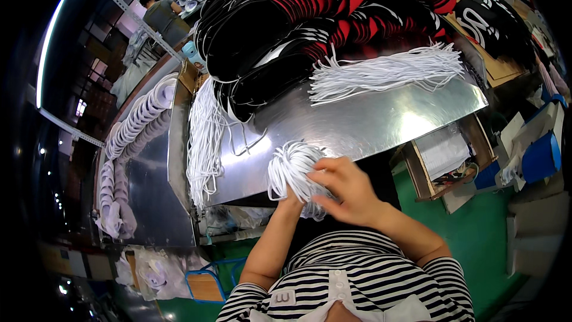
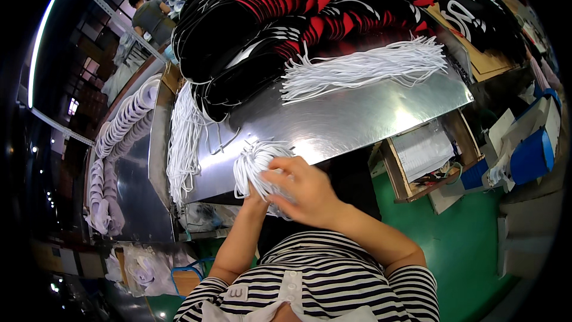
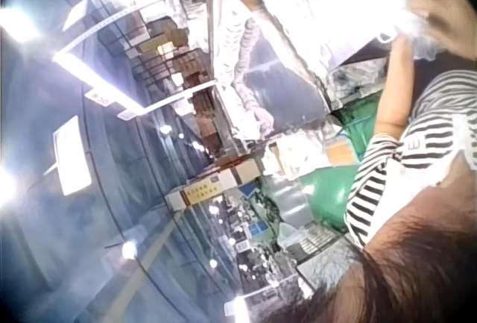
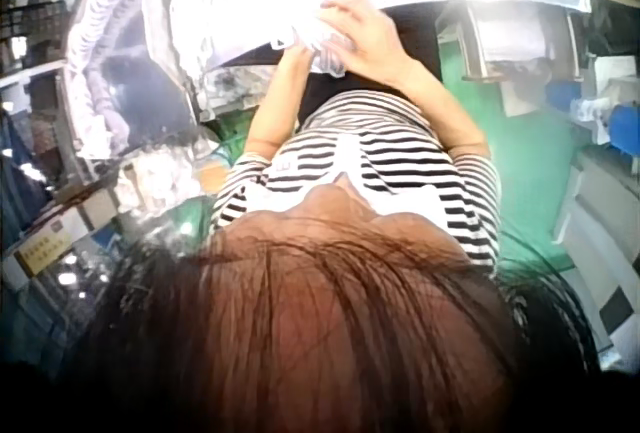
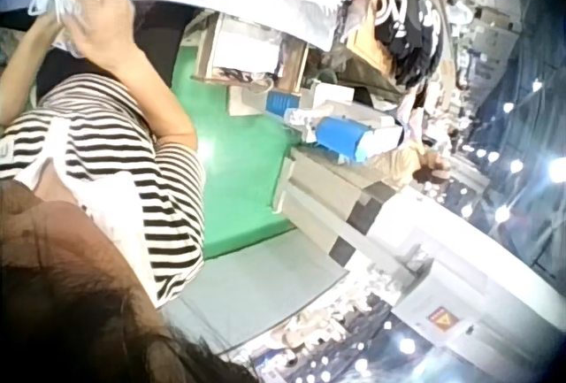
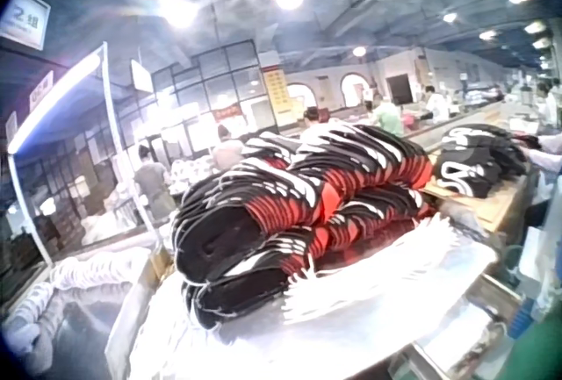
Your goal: The person picks up a bundle of white elastic laces and separates them into smaller groups, pulling and wrapping individual laces around the bundles.
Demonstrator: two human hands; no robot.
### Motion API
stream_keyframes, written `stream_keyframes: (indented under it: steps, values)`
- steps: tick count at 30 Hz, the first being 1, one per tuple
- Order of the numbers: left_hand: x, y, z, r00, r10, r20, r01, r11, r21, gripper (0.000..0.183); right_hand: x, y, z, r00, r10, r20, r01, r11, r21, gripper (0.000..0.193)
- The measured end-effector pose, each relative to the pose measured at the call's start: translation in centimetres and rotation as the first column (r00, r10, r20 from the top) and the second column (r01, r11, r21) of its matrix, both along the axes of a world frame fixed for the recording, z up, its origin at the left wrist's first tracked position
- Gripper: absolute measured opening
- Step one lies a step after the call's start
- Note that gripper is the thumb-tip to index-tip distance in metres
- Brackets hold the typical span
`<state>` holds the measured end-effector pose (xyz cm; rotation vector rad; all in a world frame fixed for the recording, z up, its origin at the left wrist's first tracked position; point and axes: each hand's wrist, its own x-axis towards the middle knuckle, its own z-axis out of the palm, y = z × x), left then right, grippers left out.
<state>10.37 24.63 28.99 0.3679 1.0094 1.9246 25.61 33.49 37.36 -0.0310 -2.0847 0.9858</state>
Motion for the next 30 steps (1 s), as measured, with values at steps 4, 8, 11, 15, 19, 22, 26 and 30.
stream_keyframes:
  steps: [4, 8, 11, 15, 19, 22, 26, 30]
  values:
    - [1.5, -1.7, -1.5, 0.998, 0.06, -0.025, -0.061, 0.997, -0.043, 0.025, -3.4, -2.0, -1.0, 1.0, 0.017, -0.025, -0.011, 0.976, 0.216, 0.026]
    - [-1.0, -2.1, -6.1, 0.998, 0.035, 0.051, -0.036, 0.999, 0.007, 0.028, -3.7, -1.8, -1.6, 0.992, 0.109, -0.062, -0.115, 0.988, -0.105, 0.021]
    - [-0.1, -0.3, -1.3, 0.987, -0.045, 0.156, 0.038, 0.998, 0.049, 0.028, -2.5, -1.1, -1.4, 0.993, 0.116, 0.024, -0.101, 0.937, -0.335, 0.011]
    - [0.2, 0.4, -0.8, 0.998, 0.002, 0.063, 0.001, 0.999, -0.038, 0.035, -1.0, -0.7, -1.7, 0.951, 0.267, 0.159, -0.113, 0.773, -0.625, 0.008]
    - [-0.4, 0.4, -1.9, 0.978, -0.051, 0.202, 0.043, 0.998, 0.043, 0.04, -0.4, -1.0, -1.8, 0.899, 0.34, 0.275, -0.119, 0.795, -0.594, 0.007]
    - [-1.2, 0.2, -3.1, 0.948, -0.123, 0.293, 0.075, 0.983, 0.17, 0.048, -0.3, -1.9, -2.0, 0.883, 0.409, 0.23, -0.162, 0.726, -0.669, 0.007]
    - [-0.7, 0.3, -0.2, 0.935, -0.077, 0.345, 0.056, 0.996, 0.07, 0.041, -0.1, -2.2, -2.9, 0.961, 0.057, 0.269, -0.019, 0.99, -0.141, 0.008]
    - [-0.3, 0.8, 0.2, 0.909, -0.056, 0.413, 0.05, 0.998, 0.025, 0.03, 0.4, -2.1, -2.7, 0.93, 0.051, 0.365, -0.025, 0.997, -0.078, 0.011]
